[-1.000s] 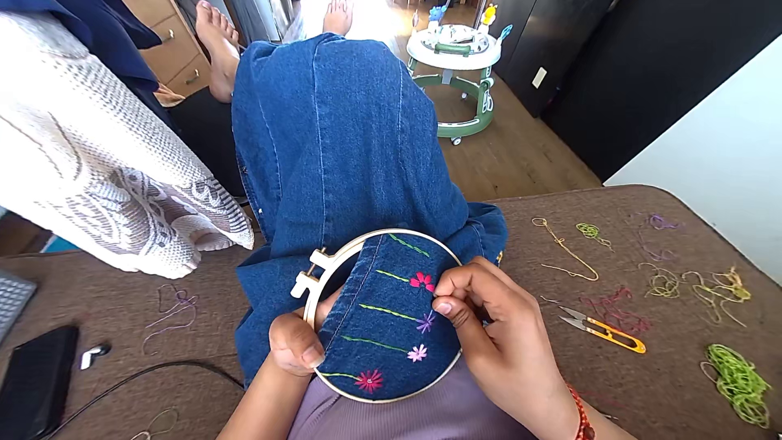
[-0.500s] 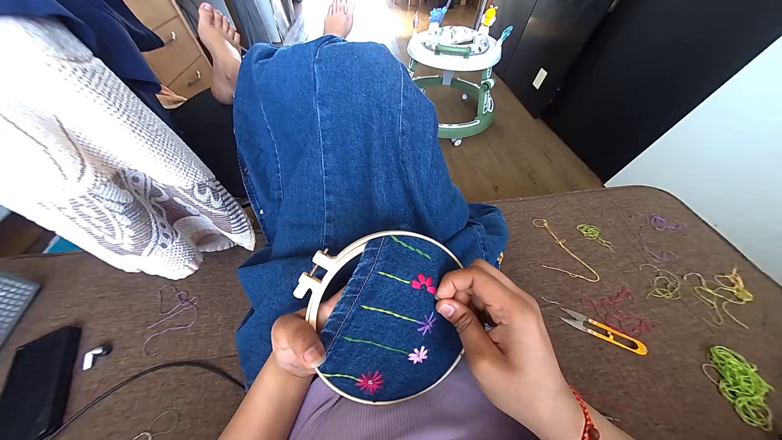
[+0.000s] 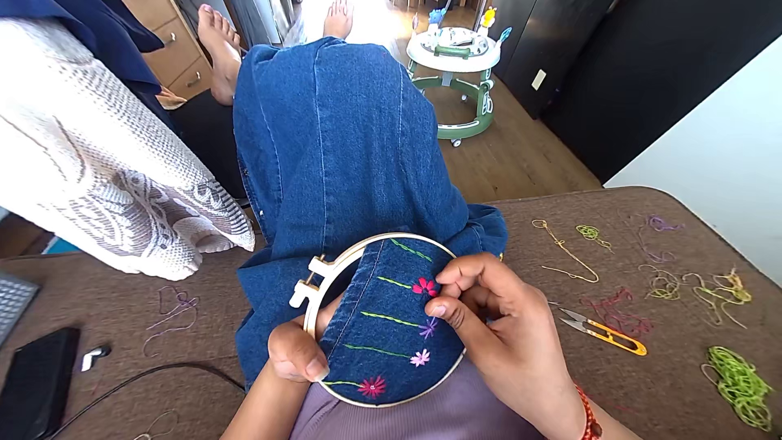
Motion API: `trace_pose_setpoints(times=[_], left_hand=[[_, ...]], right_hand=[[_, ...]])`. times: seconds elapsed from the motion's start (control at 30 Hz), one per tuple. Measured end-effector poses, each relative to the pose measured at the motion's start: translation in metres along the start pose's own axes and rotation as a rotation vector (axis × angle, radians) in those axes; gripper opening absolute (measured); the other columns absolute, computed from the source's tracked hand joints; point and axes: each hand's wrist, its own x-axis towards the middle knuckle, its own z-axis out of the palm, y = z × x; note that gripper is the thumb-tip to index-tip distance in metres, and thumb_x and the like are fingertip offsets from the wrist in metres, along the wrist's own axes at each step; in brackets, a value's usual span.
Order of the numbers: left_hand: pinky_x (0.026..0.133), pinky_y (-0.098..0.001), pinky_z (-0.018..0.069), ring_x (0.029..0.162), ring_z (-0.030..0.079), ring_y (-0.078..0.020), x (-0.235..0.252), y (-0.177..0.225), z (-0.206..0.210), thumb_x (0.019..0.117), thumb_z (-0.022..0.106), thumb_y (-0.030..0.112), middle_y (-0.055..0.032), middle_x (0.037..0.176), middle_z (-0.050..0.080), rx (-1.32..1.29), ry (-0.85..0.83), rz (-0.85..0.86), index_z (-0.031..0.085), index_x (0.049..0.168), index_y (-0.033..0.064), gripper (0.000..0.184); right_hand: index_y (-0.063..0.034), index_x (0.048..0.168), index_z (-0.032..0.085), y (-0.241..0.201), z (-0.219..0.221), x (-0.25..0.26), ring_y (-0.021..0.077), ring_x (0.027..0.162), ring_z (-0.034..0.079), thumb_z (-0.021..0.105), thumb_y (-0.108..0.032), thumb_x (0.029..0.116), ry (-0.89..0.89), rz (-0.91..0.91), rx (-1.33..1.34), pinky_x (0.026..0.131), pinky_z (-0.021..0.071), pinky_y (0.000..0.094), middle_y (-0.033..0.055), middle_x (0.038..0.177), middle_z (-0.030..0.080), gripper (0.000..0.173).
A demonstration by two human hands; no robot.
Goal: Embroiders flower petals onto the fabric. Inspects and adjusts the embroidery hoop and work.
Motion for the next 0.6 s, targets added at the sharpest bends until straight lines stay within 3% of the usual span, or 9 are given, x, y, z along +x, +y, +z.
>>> trace_pose_setpoints(times=[0.1,0.2,0.27,0.37,0.47,0.53,0.6], left_hand=[[0.107,-0.0242,0.0464,0.125,0.058,-0.0029,0.003,0.0,0.004,0.0983,0.062,0.021,0.0052,0.137,0.064,0.041,0.005,-0.009,0.059,0.143,0.018,0.045],[0.11,-0.0241,0.0449,0.129,0.056,-0.0021,0.006,0.001,0.01,0.0985,0.062,0.02,0.0068,0.142,0.061,0.068,0.008,-0.027,0.053,0.148,0.0203,0.05],[0.11,-0.0243,0.0446,0.13,0.055,-0.0024,0.007,0.001,0.012,0.0979,0.063,0.02,0.0067,0.143,0.059,0.097,0.012,-0.035,0.05,0.15,0.0206,0.054],[0.109,-0.0249,0.0454,0.128,0.057,-0.0039,0.004,0.0,0.01,0.0971,0.064,0.021,0.004,0.142,0.061,0.106,0.024,-0.015,0.052,0.149,0.0171,0.053],[0.109,-0.0264,0.0459,0.126,0.059,-0.0063,0.0,-0.003,0.007,0.0975,0.062,0.02,0.0009,0.139,0.063,0.039,0.034,0.031,0.056,0.145,0.013,0.048],[0.108,-0.0271,0.0463,0.125,0.06,-0.0076,-0.001,-0.005,0.005,0.0975,0.061,0.019,-0.001,0.137,0.065,-0.017,0.04,0.055,0.058,0.142,0.0101,0.046],[0.108,-0.0268,0.046,0.124,0.06,-0.0076,-0.001,-0.005,0.004,0.0978,0.06,0.018,-0.0015,0.137,0.064,-0.049,0.031,0.065,0.057,0.143,0.0091,0.046]], right_hand=[[-0.019,0.111,0.068,-0.007,-0.006,0.007,-0.0039,0.067,0.055,0.067,-0.033,0.0986,-0.048,-0.079,-0.206,0.056,0.0486,0.0119,-0.0101,0.085,0.059,0.019],[-0.0217,0.099,0.072,-0.018,-0.009,0.012,-0.0029,0.078,0.055,0.064,-0.031,0.0985,-0.06,-0.16,-0.387,0.062,0.0477,0.0131,-0.0096,0.092,0.058,0.012],[-0.022,0.089,0.067,-0.024,-0.01,0.017,0.0009,0.086,0.055,0.061,-0.025,0.097,-0.093,-0.209,-0.44,0.069,0.0466,0.0164,-0.0104,0.09,0.057,0.01],[-0.0162,0.088,0.063,-0.035,-0.011,0.029,0.0029,0.087,0.057,0.056,-0.019,0.0997,-0.148,-0.252,-0.146,0.077,0.0483,0.0208,-0.0087,0.085,0.058,0.013],[-0.0094,0.096,0.059,-0.052,-0.025,0.041,0.0053,0.074,0.065,0.054,-0.023,0.1061,-0.201,-0.154,0.362,0.068,0.0598,0.0218,-0.0027,0.081,0.062,0.017],[-0.0123,0.1,0.059,-0.058,-0.046,0.05,0.0015,0.057,0.057,0.055,-0.025,0.106,-0.192,-0.078,0.49,0.05,0.0535,0.0169,-0.0051,0.075,0.057,0.015],[-0.0158,0.103,0.059,-0.057,-0.076,0.054,-0.0017,0.053,0.05,0.057,-0.026,0.1054,-0.166,-0.07,0.465,0.043,0.0458,0.0127,-0.0075,0.079,0.054,0.011]])
